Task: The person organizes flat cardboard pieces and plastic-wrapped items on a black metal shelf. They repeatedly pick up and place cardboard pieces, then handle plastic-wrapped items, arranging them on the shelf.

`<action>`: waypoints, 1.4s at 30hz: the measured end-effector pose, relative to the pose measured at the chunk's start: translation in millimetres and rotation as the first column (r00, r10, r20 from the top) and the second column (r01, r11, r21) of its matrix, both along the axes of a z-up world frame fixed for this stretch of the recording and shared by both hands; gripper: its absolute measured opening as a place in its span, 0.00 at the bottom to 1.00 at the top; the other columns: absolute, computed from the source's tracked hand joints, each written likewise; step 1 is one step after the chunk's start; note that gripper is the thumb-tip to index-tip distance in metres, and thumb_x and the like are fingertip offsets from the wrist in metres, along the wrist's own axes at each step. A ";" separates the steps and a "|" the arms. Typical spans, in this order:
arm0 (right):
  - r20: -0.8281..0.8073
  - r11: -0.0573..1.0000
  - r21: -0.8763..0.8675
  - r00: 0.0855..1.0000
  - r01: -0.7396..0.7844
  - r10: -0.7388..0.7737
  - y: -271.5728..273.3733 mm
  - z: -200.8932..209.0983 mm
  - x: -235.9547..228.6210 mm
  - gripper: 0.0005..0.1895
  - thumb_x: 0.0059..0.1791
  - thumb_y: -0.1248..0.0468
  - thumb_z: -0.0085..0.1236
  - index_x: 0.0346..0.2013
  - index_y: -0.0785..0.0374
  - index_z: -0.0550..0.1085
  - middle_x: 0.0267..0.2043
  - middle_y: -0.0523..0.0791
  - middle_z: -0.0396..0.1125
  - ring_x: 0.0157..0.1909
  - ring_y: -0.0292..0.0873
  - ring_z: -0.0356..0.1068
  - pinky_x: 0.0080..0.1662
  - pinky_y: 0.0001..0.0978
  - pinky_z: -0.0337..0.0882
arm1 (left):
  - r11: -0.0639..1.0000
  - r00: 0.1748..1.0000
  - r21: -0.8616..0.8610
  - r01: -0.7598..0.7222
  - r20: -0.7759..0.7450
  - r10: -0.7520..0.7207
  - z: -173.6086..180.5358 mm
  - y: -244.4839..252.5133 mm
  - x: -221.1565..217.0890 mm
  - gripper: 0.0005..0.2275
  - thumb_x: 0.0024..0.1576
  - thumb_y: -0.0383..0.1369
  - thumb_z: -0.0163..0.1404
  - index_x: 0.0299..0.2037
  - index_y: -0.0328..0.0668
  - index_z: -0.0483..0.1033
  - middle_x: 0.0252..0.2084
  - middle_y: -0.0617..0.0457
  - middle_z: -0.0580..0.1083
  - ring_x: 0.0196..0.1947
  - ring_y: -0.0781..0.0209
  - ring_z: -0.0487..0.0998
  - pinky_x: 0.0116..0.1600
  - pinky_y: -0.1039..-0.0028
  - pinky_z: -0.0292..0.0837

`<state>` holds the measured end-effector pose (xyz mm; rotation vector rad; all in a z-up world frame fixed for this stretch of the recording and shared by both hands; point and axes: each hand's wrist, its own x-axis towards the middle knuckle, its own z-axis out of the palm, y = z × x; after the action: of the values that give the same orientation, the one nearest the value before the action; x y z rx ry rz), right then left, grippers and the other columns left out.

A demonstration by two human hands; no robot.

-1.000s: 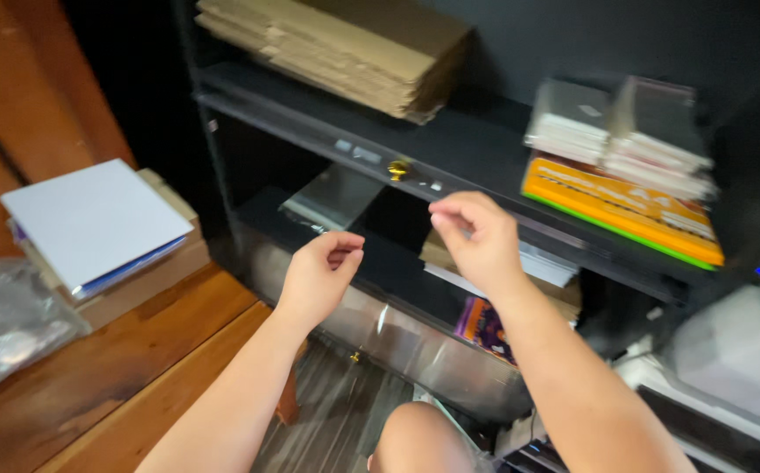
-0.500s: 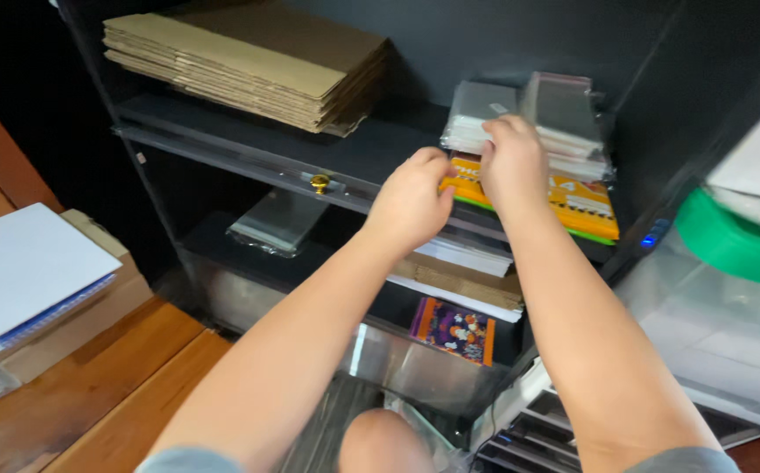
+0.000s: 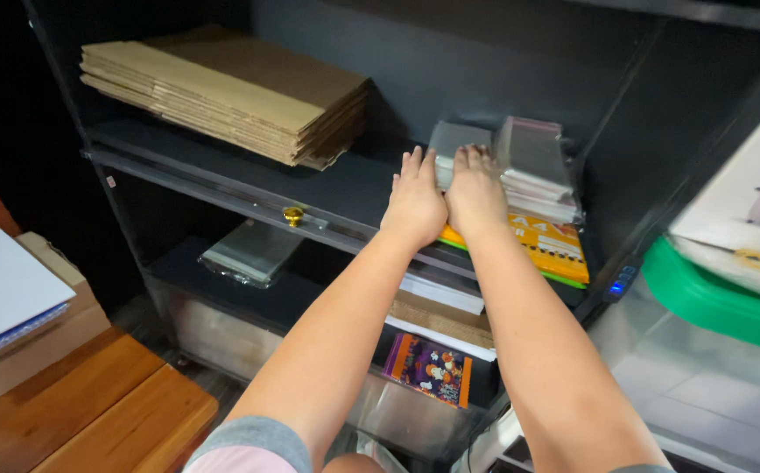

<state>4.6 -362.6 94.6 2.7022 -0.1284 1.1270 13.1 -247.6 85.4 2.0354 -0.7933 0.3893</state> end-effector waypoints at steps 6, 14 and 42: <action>-0.018 0.997 0.080 1.000 0.005 -0.003 0.6 -1.1 -6.0 0.26 0.53 0.68 0.39 0.65 0.66 0.69 0.55 0.56 0.68 0.63 0.64 0.66 0.60 0.55 0.68 | 0.990 0.993 0.142 0.023 -0.120 -0.006 -0.1 -1.1 10.5 0.33 0.59 0.27 0.43 0.78 0.46 0.49 0.80 0.44 0.44 0.81 0.46 0.36 0.78 0.45 0.41; 0.155 0.996 0.042 0.985 -0.077 0.069 -6.0 -3.4 -8.0 0.08 0.44 0.60 0.63 0.37 0.55 0.81 0.39 0.45 0.63 0.47 0.52 0.67 0.47 0.45 0.73 | 0.994 0.996 0.111 -0.016 -0.090 0.026 -7.1 -5.2 17.9 0.31 0.61 0.29 0.47 0.77 0.46 0.53 0.76 0.40 0.56 0.79 0.43 0.48 0.77 0.44 0.44; 0.069 0.992 0.122 0.997 0.013 -0.022 -10.9 -8.1 0.6 0.17 0.47 0.58 0.58 0.51 0.43 0.80 0.48 0.41 0.74 0.53 0.50 0.73 0.55 0.46 0.73 | 0.999 0.989 0.017 0.027 -0.146 -0.025 -9.9 -0.2 18.0 0.28 0.61 0.29 0.49 0.74 0.44 0.60 0.75 0.39 0.60 0.75 0.46 0.58 0.76 0.58 0.57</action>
<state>5.2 -373.5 86.5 2.7616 -0.2386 1.2475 31.1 -247.9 75.5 2.0429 -0.7352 0.2158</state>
